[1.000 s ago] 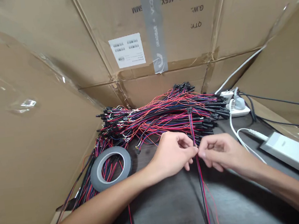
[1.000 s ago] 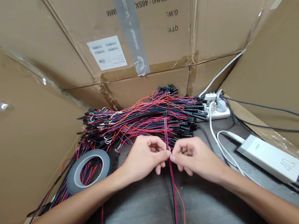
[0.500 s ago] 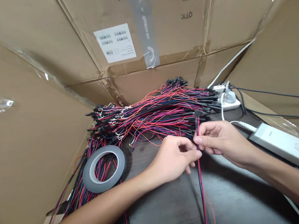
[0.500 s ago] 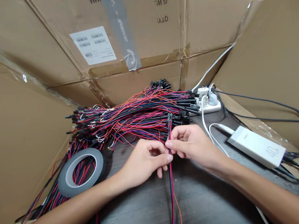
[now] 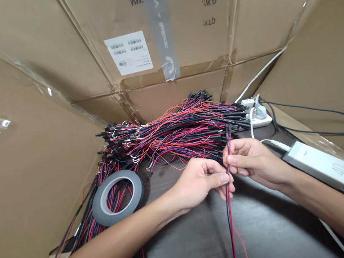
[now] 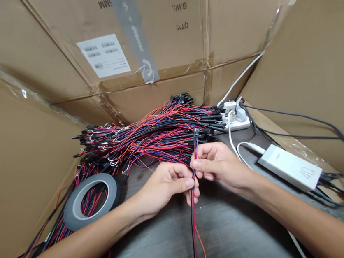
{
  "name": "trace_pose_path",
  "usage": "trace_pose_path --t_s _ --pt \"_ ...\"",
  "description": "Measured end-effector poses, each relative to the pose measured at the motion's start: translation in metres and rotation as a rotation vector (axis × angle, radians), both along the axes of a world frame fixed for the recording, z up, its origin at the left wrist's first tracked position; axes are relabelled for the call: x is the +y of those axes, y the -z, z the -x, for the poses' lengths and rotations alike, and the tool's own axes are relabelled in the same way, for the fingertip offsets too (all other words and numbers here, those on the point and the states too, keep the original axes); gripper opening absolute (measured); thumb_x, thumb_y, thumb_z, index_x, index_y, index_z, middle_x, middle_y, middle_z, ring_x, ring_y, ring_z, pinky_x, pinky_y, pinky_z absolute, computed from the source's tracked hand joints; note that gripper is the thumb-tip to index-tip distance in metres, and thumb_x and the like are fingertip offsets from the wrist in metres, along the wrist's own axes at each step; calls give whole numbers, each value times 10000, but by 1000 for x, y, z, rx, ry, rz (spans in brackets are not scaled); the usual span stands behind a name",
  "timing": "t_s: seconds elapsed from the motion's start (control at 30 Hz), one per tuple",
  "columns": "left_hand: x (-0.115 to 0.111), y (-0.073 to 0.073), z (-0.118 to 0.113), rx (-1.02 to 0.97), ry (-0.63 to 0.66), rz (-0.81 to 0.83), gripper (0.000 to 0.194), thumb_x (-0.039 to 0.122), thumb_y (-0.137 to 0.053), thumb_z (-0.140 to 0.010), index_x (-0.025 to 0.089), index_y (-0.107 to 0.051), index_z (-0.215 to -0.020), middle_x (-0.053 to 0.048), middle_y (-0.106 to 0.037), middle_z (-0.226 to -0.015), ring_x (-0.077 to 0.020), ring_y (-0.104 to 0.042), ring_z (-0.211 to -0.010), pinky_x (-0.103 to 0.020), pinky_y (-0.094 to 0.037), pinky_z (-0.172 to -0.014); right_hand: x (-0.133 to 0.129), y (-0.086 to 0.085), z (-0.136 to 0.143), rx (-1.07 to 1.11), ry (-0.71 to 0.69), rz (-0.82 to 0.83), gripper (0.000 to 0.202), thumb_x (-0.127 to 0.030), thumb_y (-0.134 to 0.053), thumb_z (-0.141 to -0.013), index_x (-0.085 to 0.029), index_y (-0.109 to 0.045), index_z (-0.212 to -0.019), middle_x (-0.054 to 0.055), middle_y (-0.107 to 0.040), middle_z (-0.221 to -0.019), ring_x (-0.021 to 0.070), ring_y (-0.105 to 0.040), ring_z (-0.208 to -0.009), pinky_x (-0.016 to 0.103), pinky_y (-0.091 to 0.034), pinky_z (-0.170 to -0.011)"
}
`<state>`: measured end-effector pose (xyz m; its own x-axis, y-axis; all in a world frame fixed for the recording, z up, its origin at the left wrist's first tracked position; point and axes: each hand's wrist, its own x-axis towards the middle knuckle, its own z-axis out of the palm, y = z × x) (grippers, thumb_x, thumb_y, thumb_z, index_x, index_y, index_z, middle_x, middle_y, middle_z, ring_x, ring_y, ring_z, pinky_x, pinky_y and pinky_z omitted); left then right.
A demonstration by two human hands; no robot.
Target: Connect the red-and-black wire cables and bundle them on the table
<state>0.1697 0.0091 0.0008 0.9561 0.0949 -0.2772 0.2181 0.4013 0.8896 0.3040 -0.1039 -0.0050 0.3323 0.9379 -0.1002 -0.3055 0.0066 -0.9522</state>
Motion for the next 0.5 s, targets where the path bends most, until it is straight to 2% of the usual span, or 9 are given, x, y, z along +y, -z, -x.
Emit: trace_pose_path --t_s 0.13,0.27,0.5 --pt "1 2 1 -37 94 123 348 390 -818 -659 102 -622 -666 -49 -673 -631 -126 -630 -523 -234 -489 -533 -2 2 2 87 -41 -54 332 -375 -861 -634 -134 -632 -646 3 -577 -518 35 -368 -393 170 -225 -371" --pt "-1 3 3 -28 167 221 380 420 -830 -628 99 -631 -663 -53 -669 -620 -130 -633 -517 -233 -486 -528 -4 2 6 131 -63 -91 335 -386 -860 -631 -147 -625 -650 -5 -568 -507 33 -343 -376 169 -217 -358" --pt "0 3 0 -43 9 59 355 392 -817 -664 99 -622 -713 -39 -667 -657 -118 -630 -545 -232 -495 -539 1 4 6 114 35 -62 337 -350 -854 -653 -146 -586 -660 -18 -569 -535 37 -388 -406 165 -240 -385"
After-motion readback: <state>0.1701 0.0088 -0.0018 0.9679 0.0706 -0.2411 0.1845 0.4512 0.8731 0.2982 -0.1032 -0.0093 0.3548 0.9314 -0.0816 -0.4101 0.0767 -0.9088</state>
